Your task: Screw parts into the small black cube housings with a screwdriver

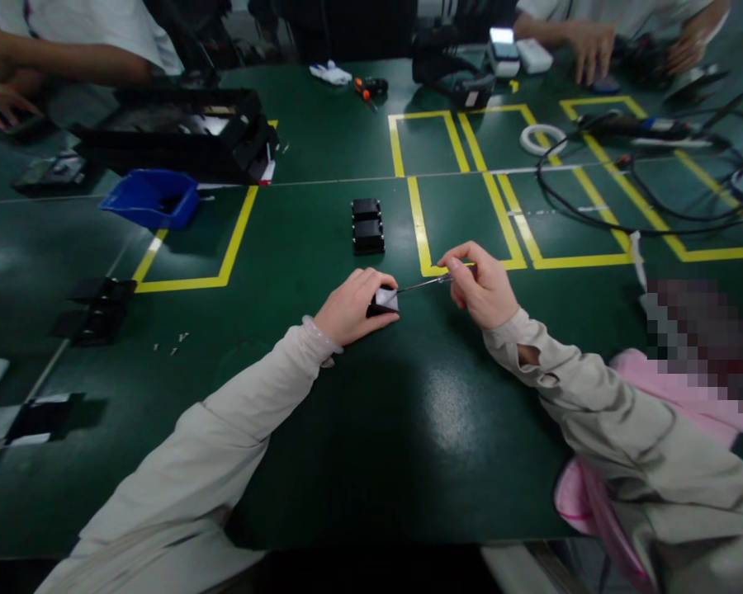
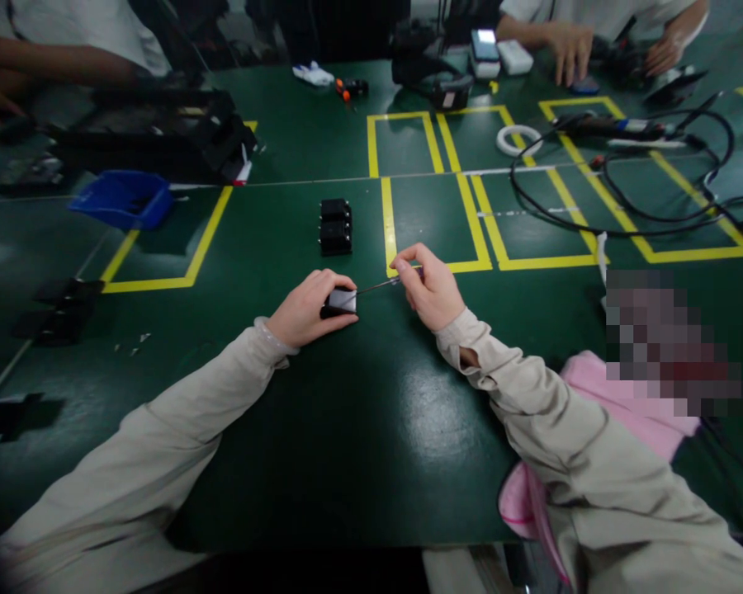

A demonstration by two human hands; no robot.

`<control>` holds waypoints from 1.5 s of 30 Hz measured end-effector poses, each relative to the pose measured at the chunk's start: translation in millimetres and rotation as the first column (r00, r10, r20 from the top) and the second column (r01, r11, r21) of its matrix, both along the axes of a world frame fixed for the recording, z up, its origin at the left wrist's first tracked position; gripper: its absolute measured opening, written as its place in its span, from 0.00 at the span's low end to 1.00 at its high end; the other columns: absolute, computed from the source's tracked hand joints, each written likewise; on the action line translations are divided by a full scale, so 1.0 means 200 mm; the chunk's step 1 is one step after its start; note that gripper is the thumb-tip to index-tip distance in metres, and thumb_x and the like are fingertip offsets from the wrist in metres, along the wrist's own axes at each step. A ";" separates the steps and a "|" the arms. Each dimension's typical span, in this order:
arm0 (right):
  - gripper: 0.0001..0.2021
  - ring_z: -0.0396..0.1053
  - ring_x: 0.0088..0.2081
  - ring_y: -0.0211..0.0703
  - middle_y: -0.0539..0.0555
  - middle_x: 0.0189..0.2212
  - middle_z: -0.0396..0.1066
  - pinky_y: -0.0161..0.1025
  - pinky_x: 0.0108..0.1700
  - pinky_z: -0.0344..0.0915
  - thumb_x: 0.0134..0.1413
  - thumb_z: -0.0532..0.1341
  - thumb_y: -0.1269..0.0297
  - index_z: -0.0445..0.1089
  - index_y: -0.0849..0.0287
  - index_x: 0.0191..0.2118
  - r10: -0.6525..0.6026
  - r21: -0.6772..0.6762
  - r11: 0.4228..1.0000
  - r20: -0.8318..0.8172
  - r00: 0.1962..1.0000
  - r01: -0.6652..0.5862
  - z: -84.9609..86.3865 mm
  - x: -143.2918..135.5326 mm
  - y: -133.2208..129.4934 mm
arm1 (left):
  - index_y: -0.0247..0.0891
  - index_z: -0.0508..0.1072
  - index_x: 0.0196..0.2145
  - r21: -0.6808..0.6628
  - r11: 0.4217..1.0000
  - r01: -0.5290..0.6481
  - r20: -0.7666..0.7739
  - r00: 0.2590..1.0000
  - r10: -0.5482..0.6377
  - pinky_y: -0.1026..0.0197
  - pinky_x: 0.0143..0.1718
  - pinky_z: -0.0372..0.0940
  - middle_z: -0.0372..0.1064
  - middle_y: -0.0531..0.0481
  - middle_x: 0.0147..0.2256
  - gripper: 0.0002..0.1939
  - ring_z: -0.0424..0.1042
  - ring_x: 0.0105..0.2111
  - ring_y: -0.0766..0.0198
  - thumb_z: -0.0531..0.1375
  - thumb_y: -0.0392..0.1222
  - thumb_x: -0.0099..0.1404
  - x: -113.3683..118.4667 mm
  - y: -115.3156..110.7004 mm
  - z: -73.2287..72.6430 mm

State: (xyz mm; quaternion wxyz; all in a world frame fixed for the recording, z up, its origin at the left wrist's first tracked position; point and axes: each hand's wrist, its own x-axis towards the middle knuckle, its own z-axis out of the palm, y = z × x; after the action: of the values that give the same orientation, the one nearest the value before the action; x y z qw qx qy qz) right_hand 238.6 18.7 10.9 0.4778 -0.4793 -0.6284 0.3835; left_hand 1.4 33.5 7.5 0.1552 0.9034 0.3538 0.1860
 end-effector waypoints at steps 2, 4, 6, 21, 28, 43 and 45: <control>0.11 0.54 0.12 0.33 0.40 0.12 0.53 0.35 0.15 0.50 0.61 0.56 0.50 0.62 0.53 0.39 0.008 0.014 1.000 -0.027 1.000 -0.007 -0.01 0.00 0.00 | 0.36 0.64 0.47 0.000 1.000 -0.002 -0.002 1.000 0.002 0.55 0.44 0.63 0.67 0.45 0.44 0.19 0.65 0.43 0.56 0.63 0.45 0.62 0.00 0.00 0.00; 0.11 0.54 0.13 0.34 0.39 0.13 0.54 0.35 0.15 0.51 0.61 0.57 0.51 0.61 0.52 0.42 0.019 0.032 0.999 -0.048 0.999 -0.018 -0.01 -0.01 0.00 | 0.36 0.64 0.47 -0.002 1.000 -0.009 -0.004 1.000 0.009 0.55 0.44 0.63 0.67 0.45 0.44 0.19 0.65 0.43 0.56 0.63 0.46 0.62 0.00 0.00 0.00; 0.12 0.54 0.13 0.33 0.40 0.14 0.55 0.34 0.15 0.51 0.61 0.57 0.51 0.61 0.52 0.42 0.017 0.038 0.999 -0.062 0.998 -0.015 -0.02 -0.01 0.00 | 0.37 0.64 0.47 -0.003 1.000 -0.015 -0.004 1.000 0.015 0.55 0.45 0.63 0.67 0.45 0.44 0.19 0.65 0.43 0.56 0.63 0.46 0.62 0.00 0.00 0.00; 0.14 0.54 0.12 0.33 0.40 0.12 0.53 0.34 0.16 0.50 0.61 0.55 0.48 0.63 0.54 0.34 -0.016 0.053 0.998 -0.019 1.000 0.017 -0.02 0.00 0.02 | 0.37 0.64 0.48 0.013 1.000 -0.022 -0.004 1.000 0.023 0.55 0.45 0.62 0.67 0.45 0.45 0.19 0.65 0.45 0.55 0.63 0.46 0.62 0.01 0.00 0.00; 0.11 0.56 0.14 0.32 0.40 0.14 0.56 0.34 0.18 0.54 0.62 0.56 0.52 0.63 0.54 0.39 -0.006 0.094 0.996 0.005 1.000 0.006 -0.02 0.01 0.02 | 0.37 0.64 0.47 0.012 1.000 -0.018 -0.007 1.000 0.018 0.55 0.45 0.62 0.67 0.45 0.45 0.19 0.65 0.44 0.55 0.63 0.46 0.62 0.01 0.01 -0.01; 0.12 0.55 0.12 0.32 0.41 0.11 0.54 0.34 0.16 0.51 0.61 0.56 0.52 0.64 0.55 0.34 -0.024 0.027 0.999 0.007 1.000 0.024 -0.03 0.02 0.03 | 0.36 0.64 0.47 0.013 1.000 -0.004 0.000 1.000 0.004 0.56 0.43 0.62 0.67 0.46 0.44 0.19 0.65 0.42 0.56 0.64 0.46 0.62 0.01 0.01 -0.01; 0.11 0.55 0.12 0.32 0.40 0.11 0.54 0.34 0.15 0.51 0.61 0.57 0.53 0.64 0.54 0.35 -0.022 0.031 0.999 -0.007 1.000 0.022 -0.03 0.02 0.03 | 0.37 0.64 0.47 0.014 1.000 0.000 0.004 1.000 0.000 0.56 0.43 0.62 0.67 0.46 0.44 0.19 0.65 0.43 0.56 0.64 0.46 0.62 0.00 0.02 -0.01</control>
State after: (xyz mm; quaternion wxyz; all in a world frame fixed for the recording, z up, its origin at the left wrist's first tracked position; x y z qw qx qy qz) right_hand 241.8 24.2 4.8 0.4913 -0.4774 -0.6275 0.3701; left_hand 2.1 36.5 4.9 0.1494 0.9042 0.3520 0.1903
